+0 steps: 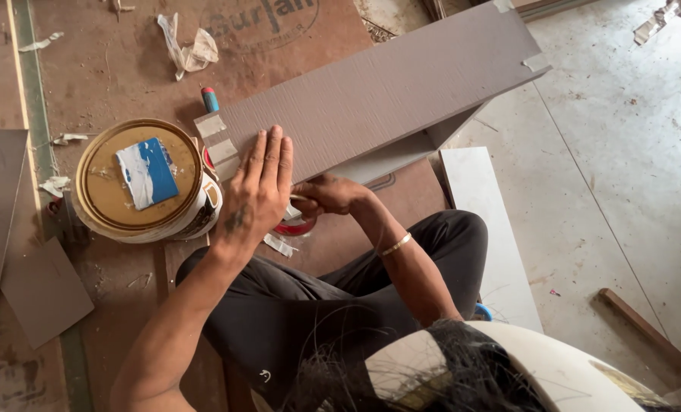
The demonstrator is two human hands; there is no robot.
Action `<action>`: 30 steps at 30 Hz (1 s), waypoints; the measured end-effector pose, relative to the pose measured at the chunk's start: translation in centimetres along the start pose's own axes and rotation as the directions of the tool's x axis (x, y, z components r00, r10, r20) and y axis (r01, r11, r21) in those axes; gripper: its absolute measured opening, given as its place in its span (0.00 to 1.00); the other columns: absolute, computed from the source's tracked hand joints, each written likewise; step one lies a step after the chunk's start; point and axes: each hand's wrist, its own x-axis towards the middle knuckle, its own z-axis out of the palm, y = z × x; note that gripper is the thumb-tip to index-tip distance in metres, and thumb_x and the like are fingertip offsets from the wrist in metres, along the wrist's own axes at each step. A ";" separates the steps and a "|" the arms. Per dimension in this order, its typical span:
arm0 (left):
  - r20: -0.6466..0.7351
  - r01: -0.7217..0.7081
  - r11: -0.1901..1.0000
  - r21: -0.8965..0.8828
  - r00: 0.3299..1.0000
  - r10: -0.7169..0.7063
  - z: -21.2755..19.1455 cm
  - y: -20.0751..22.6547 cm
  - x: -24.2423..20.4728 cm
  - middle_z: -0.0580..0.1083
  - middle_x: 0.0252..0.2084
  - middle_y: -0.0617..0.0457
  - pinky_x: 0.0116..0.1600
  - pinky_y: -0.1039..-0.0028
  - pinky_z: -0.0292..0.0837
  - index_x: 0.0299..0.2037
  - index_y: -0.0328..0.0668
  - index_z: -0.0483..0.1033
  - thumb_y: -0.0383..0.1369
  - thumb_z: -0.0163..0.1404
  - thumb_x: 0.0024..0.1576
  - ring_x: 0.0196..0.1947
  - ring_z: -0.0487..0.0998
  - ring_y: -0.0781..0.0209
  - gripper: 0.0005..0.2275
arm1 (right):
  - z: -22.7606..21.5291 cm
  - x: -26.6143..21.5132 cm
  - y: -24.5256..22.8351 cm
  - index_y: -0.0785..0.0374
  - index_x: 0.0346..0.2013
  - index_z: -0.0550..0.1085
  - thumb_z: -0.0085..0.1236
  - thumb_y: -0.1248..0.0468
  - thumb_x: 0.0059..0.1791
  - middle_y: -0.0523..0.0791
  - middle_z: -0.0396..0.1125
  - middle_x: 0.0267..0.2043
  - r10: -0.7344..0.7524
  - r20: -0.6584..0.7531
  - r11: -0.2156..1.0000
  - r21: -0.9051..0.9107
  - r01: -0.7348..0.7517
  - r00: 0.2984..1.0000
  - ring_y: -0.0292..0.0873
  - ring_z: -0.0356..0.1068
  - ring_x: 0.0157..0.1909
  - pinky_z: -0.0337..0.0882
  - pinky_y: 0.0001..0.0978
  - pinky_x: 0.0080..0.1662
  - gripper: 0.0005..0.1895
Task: Applying laminate and masking tape to a wooden drawer component.
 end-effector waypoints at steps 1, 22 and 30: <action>-0.004 -0.030 0.992 0.121 1.000 0.031 0.8 -0.1 -0.3 0.69 0.66 0.37 0.67 0.62 0.73 0.65 0.30 0.69 0.27 0.52 0.63 0.66 0.72 0.43 0.20 | -1.6 0.3 1.0 0.59 0.28 0.64 0.39 0.59 0.68 0.37 0.51 0.22 -0.032 0.104 0.998 0.065 0.025 0.994 0.31 0.49 0.23 0.60 0.30 0.32 0.24; 0.298 0.423 0.539 -0.729 0.904 -0.306 -5.7 5.2 -0.7 0.76 0.49 0.53 0.43 0.70 0.80 0.48 0.40 0.77 0.38 0.64 0.50 0.39 0.82 0.59 0.18 | 15.8 -10.8 -2.0 0.69 0.68 0.61 0.50 0.75 0.52 0.50 0.73 0.42 -0.664 -0.281 0.580 -0.778 0.240 0.693 0.44 0.76 0.44 0.76 0.36 0.49 0.28; -0.135 0.140 0.788 -0.600 0.953 -0.271 -2.0 2.9 2.8 0.76 0.36 0.57 0.44 0.65 0.73 0.31 0.41 0.74 0.35 0.66 0.51 0.37 0.76 0.57 0.12 | 14.5 -10.8 -4.4 0.69 0.40 0.72 0.45 0.62 0.59 0.46 0.75 0.28 -0.538 -0.444 0.675 -0.736 0.051 0.717 0.41 0.76 0.30 0.77 0.33 0.37 0.13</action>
